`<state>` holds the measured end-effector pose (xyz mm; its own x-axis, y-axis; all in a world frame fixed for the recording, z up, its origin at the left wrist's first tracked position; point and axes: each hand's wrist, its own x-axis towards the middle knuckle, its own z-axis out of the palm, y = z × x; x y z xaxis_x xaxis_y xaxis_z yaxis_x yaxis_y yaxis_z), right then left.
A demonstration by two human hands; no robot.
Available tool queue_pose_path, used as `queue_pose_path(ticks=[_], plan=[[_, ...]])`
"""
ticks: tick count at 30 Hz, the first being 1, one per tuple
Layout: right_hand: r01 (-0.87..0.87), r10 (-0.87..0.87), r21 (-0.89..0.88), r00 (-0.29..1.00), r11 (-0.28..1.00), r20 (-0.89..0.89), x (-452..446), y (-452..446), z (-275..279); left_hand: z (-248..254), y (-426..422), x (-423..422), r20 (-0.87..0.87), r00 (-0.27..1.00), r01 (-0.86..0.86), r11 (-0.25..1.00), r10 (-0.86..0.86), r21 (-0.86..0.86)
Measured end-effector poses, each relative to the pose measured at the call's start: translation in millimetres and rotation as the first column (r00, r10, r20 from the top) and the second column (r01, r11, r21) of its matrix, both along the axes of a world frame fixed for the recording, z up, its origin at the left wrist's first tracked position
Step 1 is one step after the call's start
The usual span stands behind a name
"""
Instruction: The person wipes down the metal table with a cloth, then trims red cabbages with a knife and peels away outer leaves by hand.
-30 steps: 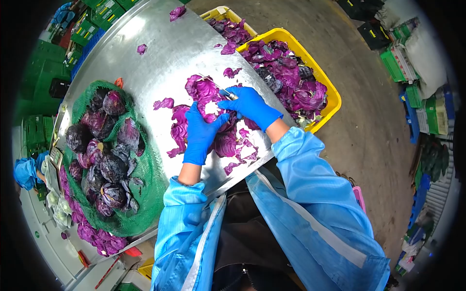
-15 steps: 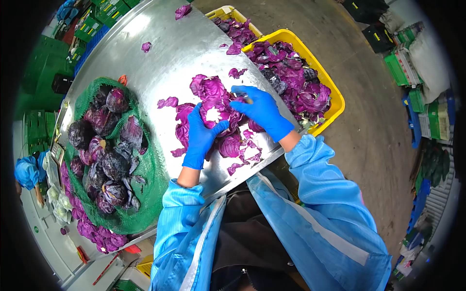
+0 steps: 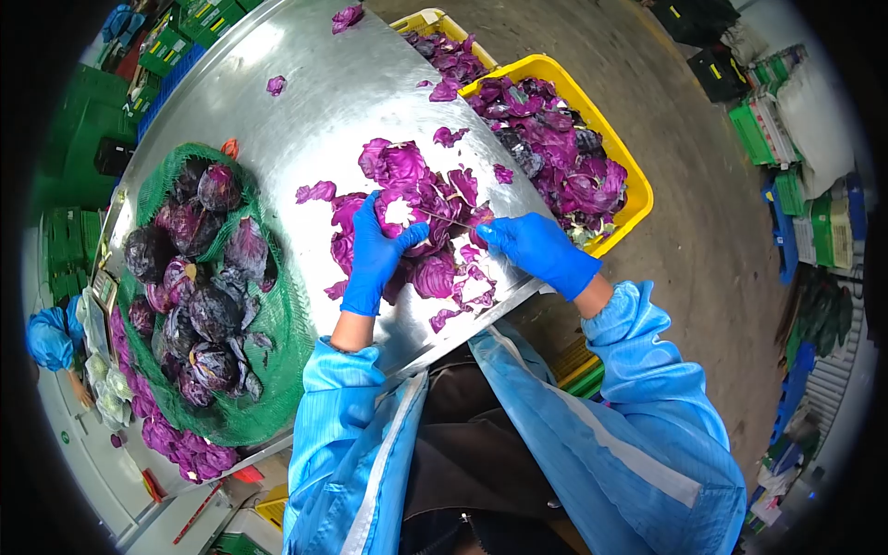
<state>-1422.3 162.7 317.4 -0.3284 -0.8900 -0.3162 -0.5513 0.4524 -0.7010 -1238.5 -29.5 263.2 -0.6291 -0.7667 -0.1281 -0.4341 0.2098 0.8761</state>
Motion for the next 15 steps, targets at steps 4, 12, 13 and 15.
queue_pose_path(ticks=[4,12,13,15], plan=[[0.002,-0.002,0.007,1.0,1.0,0.016,0.2,-2.6,-5.5,3.5,1.4,-3.4,-0.052,0.999,-0.008,0.998,0.011,0.056],[-0.02,0.019,0.08,1.0,0.997,0.012,-9.8,-6.1,2.6,11.9,2.0,-4.7,-0.084,0.996,0.0,0.995,0.009,0.101],[-0.02,0.019,0.079,1.0,0.997,0.013,-7.6,-7.5,1.8,17.8,1.0,-5.9,-0.129,0.992,0.024,0.975,0.005,0.219],[-0.014,0.004,-0.041,0.97,0.999,-0.244,-1.7,-10.7,-2.5,1.6,-4.8,-3.8,-0.111,0.993,-0.011,0.983,0.032,0.182]])
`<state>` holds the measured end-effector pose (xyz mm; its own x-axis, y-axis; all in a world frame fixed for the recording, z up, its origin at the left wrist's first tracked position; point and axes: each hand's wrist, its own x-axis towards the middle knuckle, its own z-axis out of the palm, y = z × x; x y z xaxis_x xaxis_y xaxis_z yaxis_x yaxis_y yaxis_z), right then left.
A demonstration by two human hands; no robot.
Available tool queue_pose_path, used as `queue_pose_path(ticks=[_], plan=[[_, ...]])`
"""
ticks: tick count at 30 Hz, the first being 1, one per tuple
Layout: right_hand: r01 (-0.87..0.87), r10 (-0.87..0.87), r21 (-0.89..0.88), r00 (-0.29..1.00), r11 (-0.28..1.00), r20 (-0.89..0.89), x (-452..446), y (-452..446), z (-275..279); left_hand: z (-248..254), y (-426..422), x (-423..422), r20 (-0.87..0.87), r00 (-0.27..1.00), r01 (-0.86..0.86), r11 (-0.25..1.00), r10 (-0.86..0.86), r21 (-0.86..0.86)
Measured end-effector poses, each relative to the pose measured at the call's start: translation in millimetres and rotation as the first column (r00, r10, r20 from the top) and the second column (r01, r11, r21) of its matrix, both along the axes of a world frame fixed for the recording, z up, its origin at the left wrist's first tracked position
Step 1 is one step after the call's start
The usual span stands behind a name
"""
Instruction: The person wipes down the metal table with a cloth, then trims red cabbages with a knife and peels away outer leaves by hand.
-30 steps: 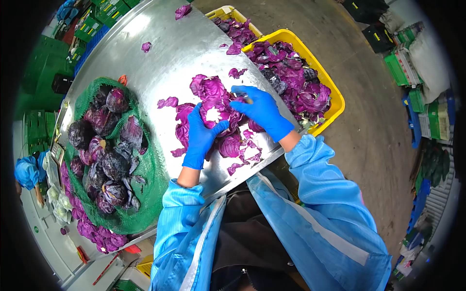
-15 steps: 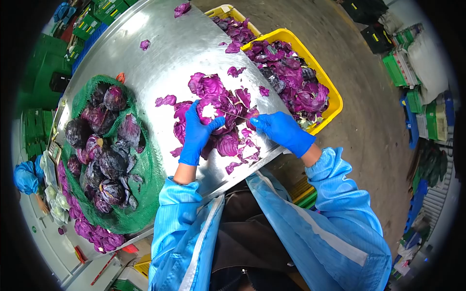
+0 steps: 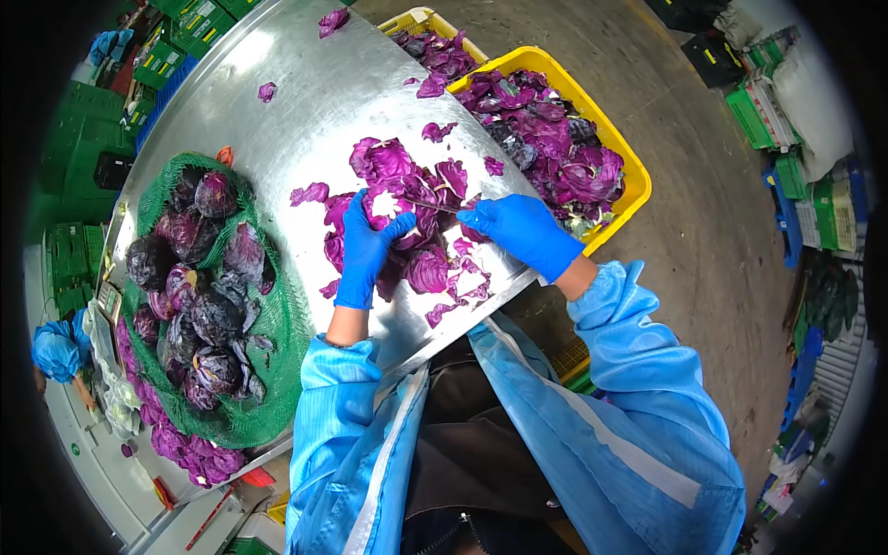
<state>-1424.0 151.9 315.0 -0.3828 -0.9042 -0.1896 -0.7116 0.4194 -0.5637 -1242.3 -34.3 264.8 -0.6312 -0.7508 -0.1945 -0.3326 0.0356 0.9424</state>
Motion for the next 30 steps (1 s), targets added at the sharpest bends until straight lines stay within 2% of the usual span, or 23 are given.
queue_pose_path(ticks=[3,4,5,7,8,9,10,11,12,13,15,16,17,18,19,20,21,23,27,28,30], plan=[[0.093,-0.093,-0.071,0.996,0.993,0.006,12.0,2.5,-27.1,-12.6,-3.6,-2.7,-0.027,0.998,-0.049,0.998,0.048,-0.025],[0.165,-0.179,-0.198,0.982,0.966,-0.054,23.6,3.0,-31.4,-5.8,-1.8,-4.1,-0.048,0.997,-0.058,0.998,0.059,0.036],[0.219,-0.235,-0.219,0.971,0.951,-0.053,34.2,4.4,-32.5,0.4,0.1,-5.4,-0.068,0.995,-0.065,0.993,0.072,0.098],[0.323,-0.318,-0.257,0.946,0.911,0.063,54.0,3.0,-42.5,10.4,2.9,-9.2,-0.043,0.996,-0.076,0.992,0.08,0.097],[0.373,-0.375,-0.301,0.925,0.878,0.054,65.4,2.9,-57.5,12.4,5.0,-10.3,-0.016,0.996,-0.085,0.992,0.087,0.098],[0.47,-0.448,-0.284,0.883,0.836,0.144,77.7,1.2,-61.2,12.4,6.9,-11.7,-0.017,0.996,-0.085,0.992,0.087,0.098],[0.587,-0.46,-0.28,0.789,0.759,0.407,90.7,0.6,-65.2,12.4,8.5,-13.0,-0.044,0.994,-0.093,0.989,0.099,0.119],[0.693,-0.427,-0.24,0.64,0.68,0.638,97.8,0.3,-67.0,12.6,8.7,-13.9,-0.073,0.991,-0.1,0.985,0.111,0.14],[0.713,-0.438,-0.144,0.563,0.686,0.7,95.9,-0.3,-59.3,8.0,7.3,-12.3,-0.034,0.995,-0.091,0.988,0.096,0.125],[0.712,-0.438,-0.147,0.567,0.687,0.698,89.6,-5.9,-40.7,8.2,7.9,-12.8,-0.039,0.995,-0.091,0.988,0.096,0.126],[0.535,-0.447,-0.287,0.836,0.795,0.319,67.6,-24.4,2.5,8.3,14.7,-13.8,0.136,0.984,-0.101,0.988,0.117,-0.121],[0.494,-0.426,-0.372,0.868,0.786,0.254,57.9,-37.5,10.2,8.5,18.9,-13.8,0.137,0.984,-0.098,0.988,0.115,-0.12],[0.444,-0.406,-0.455,0.895,0.772,0.185,48.3,-52.9,13.1,8.8,22.7,-14.8,0.154,0.982,-0.076,0.974,0.111,-0.216],[0.445,-0.407,-0.455,0.895,0.771,0.185,40.2,-65.5,8.9,9.0,26.1,-15.9,0.172,0.979,-0.052,0.949,0.11,-0.31],[0.373,-0.353,-0.36,0.927,0.855,0.123,33.5,-76.3,1.1,10.9,30.3,-17.2,0.191,0.975,-0.025,0.916,0.11,-0.4],[0.298,-0.29,-0.254,0.954,0.92,0.069,27.6,-83.5,-5.4,14.1,33.7,-17.7,0.204,0.973,-0.023,0.918,0.112,-0.395],[0.3,-0.291,-0.251,0.954,0.92,0.073,20.5,-87.4,-8.6,19.7,33.3,-15.8,0.208,0.972,-0.02,0.919,0.11,-0.394],[0.155,-0.141,-0.037,0.959,0.987,0.244,6.6,-89.8,-12.8,27.3,29.2,-12.8,0.015,0.999,-0.045,0.993,0.048,-0.113],[0.166,-0.123,-0.096,0.929,0.981,0.35,6.7,-83.1,-24.0,-1.3,17.6,-1.0,-0.036,0.998,-0.054,0.996,0.051,-0.069],[0.155,-0.111,-0.151,0.957,0.976,0.268,9.8,-80.2,-26.3,-7.1,18.3,3.3,-0.04,0.998,-0.048,0.997,0.045,-0.064],[0.174,-0.144,-0.119,0.964,0.978,0.224,12.7,-78.6,-21.7,-2.4,23.3,2.3,-0.047,0.998,-0.053,0.997,0.05,-0.051]])
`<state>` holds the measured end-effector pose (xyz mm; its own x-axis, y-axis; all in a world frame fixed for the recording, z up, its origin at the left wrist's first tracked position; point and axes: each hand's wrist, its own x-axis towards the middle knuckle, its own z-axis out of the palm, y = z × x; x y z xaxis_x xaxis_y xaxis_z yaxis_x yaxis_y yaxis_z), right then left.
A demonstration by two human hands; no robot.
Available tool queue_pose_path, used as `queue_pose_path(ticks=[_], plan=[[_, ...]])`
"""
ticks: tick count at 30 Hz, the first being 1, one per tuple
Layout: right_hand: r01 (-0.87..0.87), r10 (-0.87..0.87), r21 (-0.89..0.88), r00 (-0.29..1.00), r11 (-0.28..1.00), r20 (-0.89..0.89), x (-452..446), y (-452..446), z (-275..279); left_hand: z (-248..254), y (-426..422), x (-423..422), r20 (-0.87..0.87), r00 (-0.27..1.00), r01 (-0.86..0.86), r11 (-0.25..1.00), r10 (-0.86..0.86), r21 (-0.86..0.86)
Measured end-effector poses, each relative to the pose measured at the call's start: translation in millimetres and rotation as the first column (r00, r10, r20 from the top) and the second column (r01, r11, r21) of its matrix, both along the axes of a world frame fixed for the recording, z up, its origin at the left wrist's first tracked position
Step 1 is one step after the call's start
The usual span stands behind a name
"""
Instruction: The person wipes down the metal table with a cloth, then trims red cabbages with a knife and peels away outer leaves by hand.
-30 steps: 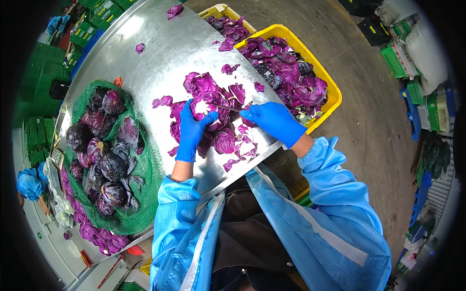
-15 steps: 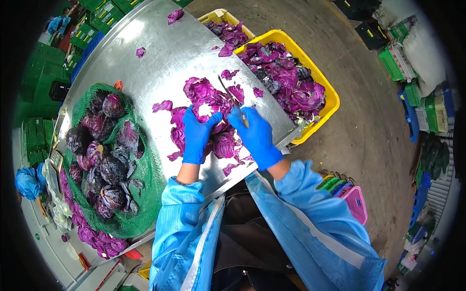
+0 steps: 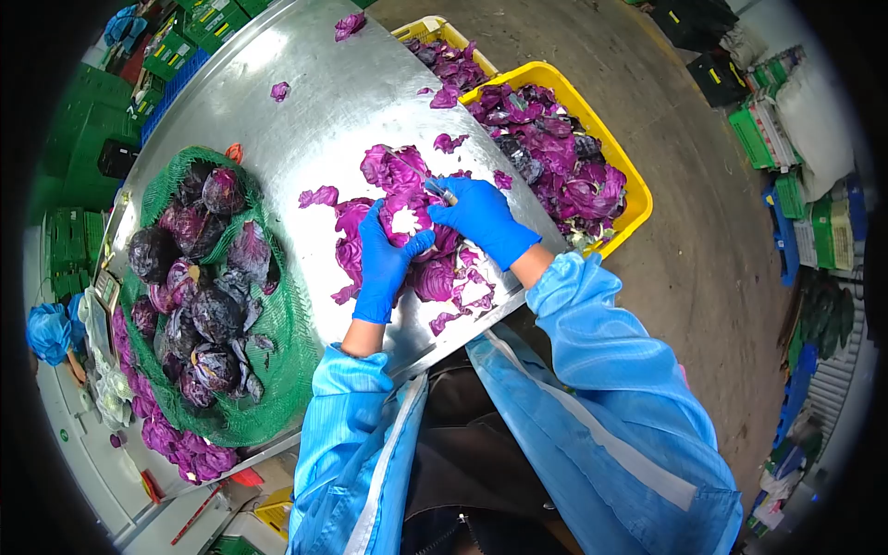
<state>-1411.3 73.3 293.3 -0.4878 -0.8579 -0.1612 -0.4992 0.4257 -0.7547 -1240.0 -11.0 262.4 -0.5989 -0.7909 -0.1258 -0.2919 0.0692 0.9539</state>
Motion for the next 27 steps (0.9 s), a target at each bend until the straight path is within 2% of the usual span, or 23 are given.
queue_pose_path(ticks=[1,3,4,5,6,7,8,9,10,11,12,13,14,15,16,17,19,21,23,27], plan=[[0.027,-0.026,0.044,0.999,0.999,-0.029,4.3,2.1,2.7,0.6,3.1,0.4,0.002,1.0,-0.002,1.0,0.002,0.0],[0.042,-0.044,-0.052,0.998,0.998,-0.047,2.6,2.3,-3.2,5.9,1.4,-2.2,0.009,0.999,0.046,0.998,-0.045,-0.038],[0.074,-0.074,-0.042,0.997,0.996,-0.001,4.1,6.6,-0.5,0.6,3.0,-0.8,0.042,0.999,0.009,0.996,-0.006,-0.087],[0.107,-0.106,-0.027,0.993,0.994,0.05,9.3,13.2,-0.5,-5.1,1.6,1.3,0.011,1.0,0.024,0.998,-0.023,-0.066],[0.123,-0.107,-0.191,0.99,0.974,0.094,10.0,16.5,-23.5,-9.9,2.3,1.9,0.017,1.0,0.023,0.995,-0.021,-0.097],[0.118,-0.102,-0.205,0.991,0.972,0.086,7.6,19.6,-18.1,-8.2,5.4,2.6,0.027,0.999,0.023,0.992,-0.019,-0.123],[0.206,-0.144,-0.125,0.912,0.971,0.385,7.1,24.5,-12.7,-6.3,5.8,3.4,0.027,0.999,0.024,0.987,-0.02,-0.157],[0.263,-0.183,-0.032,0.748,0.964,0.638,3.8,24.7,-4.7,4.0,6.0,2.1,0.048,0.998,0.043,0.984,-0.035,-0.172],[0.263,-0.17,-0.044,0.734,0.964,0.658,4.7,24.9,3.6,13.0,3.3,-3.2,0.119,0.991,0.073,0.988,-0.056,-0.138],[0.26,-0.154,-0.07,0.745,0.963,0.649,4.2,23.9,-4.0,20.7,5.6,-4.2,0.198,0.977,0.099,0.991,-0.08,-0.092],[0.251,-0.156,-0.074,0.78,0.965,0.606,6.2,22.6,-8.8,26.8,6.6,-10.7,0.455,0.89,0.196,0.913,-0.013,-0.357],[0.243,-0.159,-0.078,0.814,0.967,0.559,6.9,19.8,-10.5,35.8,5.9,-18.2,0.451,0.893,0.196,0.91,-0.011,-0.365],[0.244,-0.159,-0.081,0.815,0.966,0.557,7.4,18.8,-11.9,45.6,6.4,-24.6,0.428,0.904,0.264,0.819,-0.025,-0.509],[0.184,-0.146,-0.1,0.942,0.978,0.304,8.8,18.4,-13.0,50.3,5.7,-30.3,0.409,0.912,0.319,0.702,-0.043,-0.637],[0.12,-0.118,-0.098,0.993,0.988,0.028,11.1,17.9,-11.3,37.7,-4.9,-32.5,0.404,0.902,0.367,0.766,-0.153,-0.528],[0.121,-0.118,-0.097,0.993,0.988,0.03,11.7,17.2,-8.8,25.8,-13.9,-31.8,0.406,0.901,0.368,0.766,-0.154,-0.527],[0.126,-0.125,0.072,0.992,0.989,-0.013,9.8,14.8,3.9,21.6,-23.5,-33.2,0.52,0.8,0.524,0.771,-0.3,-0.362],[0.119,-0.114,0.104,0.992,0.987,-0.052,5.5,11.4,-0.9,13.7,-22.4,-30.0,0.472,0.821,0.507,0.788,-0.32,-0.348],[0.105,-0.095,0.123,0.992,0.987,-0.087,3.4,8.8,-9.1,8.4,-15.0,-27.8,0.431,0.874,0.423,0.789,-0.224,-0.447],[0.137,-0.117,0.142,0.983,0.98,-0.143,3.3,6.5,-23.2,9.4,1.7,-16.8,0.321,0.931,0.317,0.824,-0.175,-0.47]])
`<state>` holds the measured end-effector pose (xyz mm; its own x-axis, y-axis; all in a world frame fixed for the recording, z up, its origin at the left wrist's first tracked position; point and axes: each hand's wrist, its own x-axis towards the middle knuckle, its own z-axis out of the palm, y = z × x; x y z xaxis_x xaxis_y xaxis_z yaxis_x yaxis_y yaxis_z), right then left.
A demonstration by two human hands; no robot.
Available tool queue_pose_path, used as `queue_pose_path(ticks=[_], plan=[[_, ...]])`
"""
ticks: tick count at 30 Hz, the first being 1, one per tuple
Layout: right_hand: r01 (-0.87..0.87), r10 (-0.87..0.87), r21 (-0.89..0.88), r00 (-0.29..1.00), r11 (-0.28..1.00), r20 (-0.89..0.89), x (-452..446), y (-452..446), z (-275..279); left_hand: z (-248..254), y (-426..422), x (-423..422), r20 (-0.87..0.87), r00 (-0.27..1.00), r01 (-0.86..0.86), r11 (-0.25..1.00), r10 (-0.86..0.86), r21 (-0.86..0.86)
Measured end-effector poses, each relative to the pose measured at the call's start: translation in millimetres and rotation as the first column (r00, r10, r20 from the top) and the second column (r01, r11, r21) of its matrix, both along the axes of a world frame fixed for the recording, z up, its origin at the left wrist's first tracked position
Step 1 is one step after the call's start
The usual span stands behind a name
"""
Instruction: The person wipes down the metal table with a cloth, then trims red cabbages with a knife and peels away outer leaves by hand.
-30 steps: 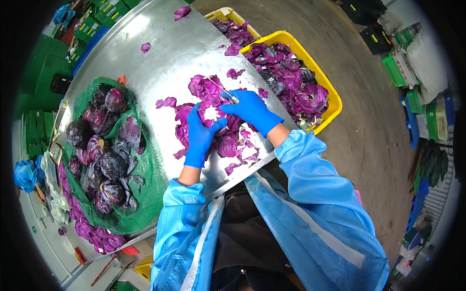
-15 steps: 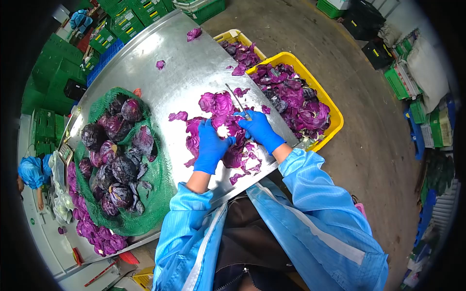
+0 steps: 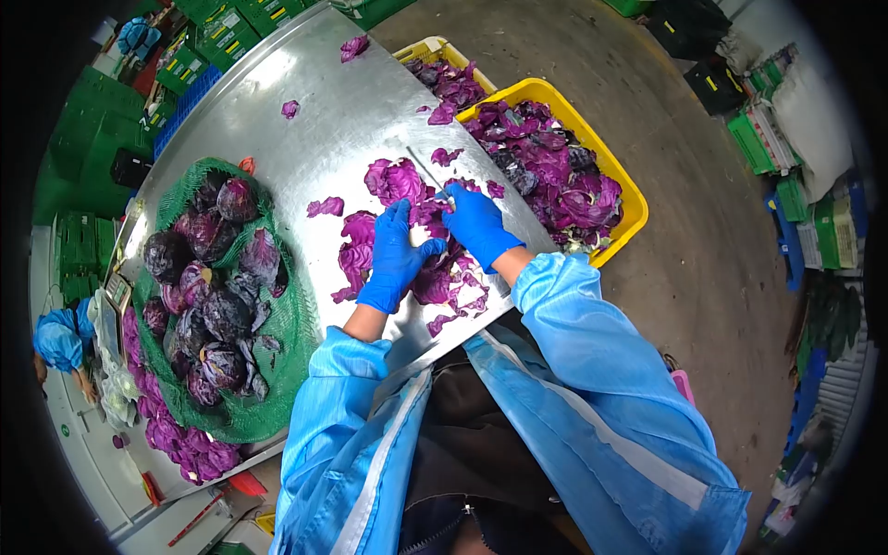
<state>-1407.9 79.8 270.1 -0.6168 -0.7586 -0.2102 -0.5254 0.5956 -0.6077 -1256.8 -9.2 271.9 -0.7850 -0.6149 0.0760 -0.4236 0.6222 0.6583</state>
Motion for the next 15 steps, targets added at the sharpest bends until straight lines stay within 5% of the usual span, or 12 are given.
queue_pose_path(ticks=[2,4,8,14,15], plan=[[0.079,-0.079,0.014,0.996,0.997,-0.034,-14.3,2.6,-23.6,4.7,9.7,14.1,0.018,1.0,0.01,1.0,-0.01,0.013],[0.075,-0.075,0.003,0.997,0.997,-0.016,-22.5,-0.2,-20.1,-8.5,12.1,33.7,-0.211,0.977,0.016,0.999,-0.009,0.031],[0.026,-0.026,0.028,1.0,0.999,-0.008,-18.8,-0.2,-12.6,-14.0,6.1,56.5,-0.351,0.936,0.1,0.947,0.015,0.307],[-0.071,0.072,0.036,0.997,0.997,-0.037,-33.7,-10.7,-24.7,-10.7,11.2,113.2,-0.367,0.924,0.081,0.879,0.111,0.47],[-0.087,0.089,0.057,0.996,0.995,-0.03,-34.0,-12.7,-23.3,-9.8,9.4,117.8,-0.234,0.966,0.013,0.889,0.106,0.457]])
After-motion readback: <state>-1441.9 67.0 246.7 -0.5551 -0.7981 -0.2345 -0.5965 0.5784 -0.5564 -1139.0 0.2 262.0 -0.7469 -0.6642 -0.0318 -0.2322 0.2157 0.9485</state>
